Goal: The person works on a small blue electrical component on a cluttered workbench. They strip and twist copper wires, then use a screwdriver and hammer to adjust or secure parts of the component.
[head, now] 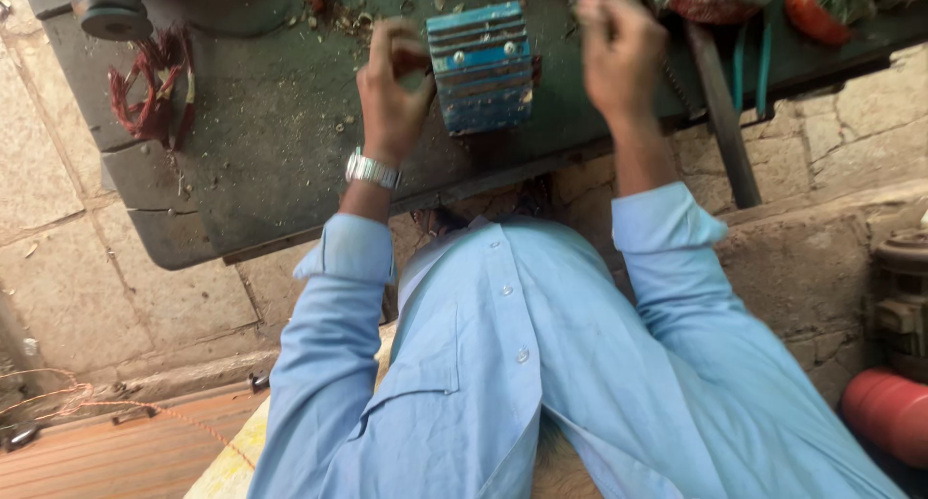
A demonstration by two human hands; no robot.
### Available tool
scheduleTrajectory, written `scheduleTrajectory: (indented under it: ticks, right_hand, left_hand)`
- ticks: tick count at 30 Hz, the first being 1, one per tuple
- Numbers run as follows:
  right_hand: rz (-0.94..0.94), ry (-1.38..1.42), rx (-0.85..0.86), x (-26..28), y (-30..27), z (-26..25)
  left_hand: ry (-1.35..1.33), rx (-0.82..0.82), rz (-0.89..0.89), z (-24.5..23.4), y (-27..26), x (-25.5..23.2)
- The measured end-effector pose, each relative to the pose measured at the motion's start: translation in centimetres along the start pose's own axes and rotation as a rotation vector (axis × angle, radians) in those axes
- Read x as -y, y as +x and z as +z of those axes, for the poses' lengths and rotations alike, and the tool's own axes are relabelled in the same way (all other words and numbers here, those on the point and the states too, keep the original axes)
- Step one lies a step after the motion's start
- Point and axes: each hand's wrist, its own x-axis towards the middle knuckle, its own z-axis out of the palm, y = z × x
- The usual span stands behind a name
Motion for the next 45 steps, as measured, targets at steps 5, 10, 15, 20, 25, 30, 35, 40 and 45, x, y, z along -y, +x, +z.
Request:
scheduleTrajectory:
  ticks: [5, 10, 15, 20, 25, 30, 35, 40, 45]
  right_hand:
    - [0.088, -0.752, 0.023, -4.3, -2.7, -4.9]
    - [0.179, -0.681, 0.223, -3.8, -5.0, -6.7]
    - [0.458, -0.208, 0.345, -1.3, -5.2, -14.4]
    - [0.788, 0.007, 0.540, -2.3, -6.4, -21.0]
    - [0.617, 0.174, 0.529, -3.4, -6.4, -23.3]
    - [0.326, 0.152, 0.629, -3.0, -3.3, -22.1]
    - [0.240, 0.123, 0.752, -3.3, 0.0, -19.5]
    - [0.107, 0.219, 0.790, -1.9, 2.6, -16.6]
    - [0.133, 0.256, 0.850, -0.5, 3.6, -14.5]
  left_hand:
    - [-0.109, -0.031, 0.014, 0.2, -2.1, -1.5]
    - [0.027, -0.067, 0.027, 0.1, -2.1, -3.6]
    - [0.143, -0.080, 0.042, 0.6, -1.7, -4.8]
    - [0.148, -0.105, 0.035, 1.0, -2.2, -4.9]
    - [0.036, -0.116, -0.055, 1.7, -2.1, -3.9]
    - [-0.100, -0.129, -0.286, 1.2, -2.7, -3.2]
    - [-0.276, -0.112, -0.254, 1.7, -3.4, -2.0]
    - [-0.363, -0.086, -0.252, 1.8, -3.9, -0.8]
    - [-0.332, -0.057, -0.265, 1.3, -3.5, -0.5]
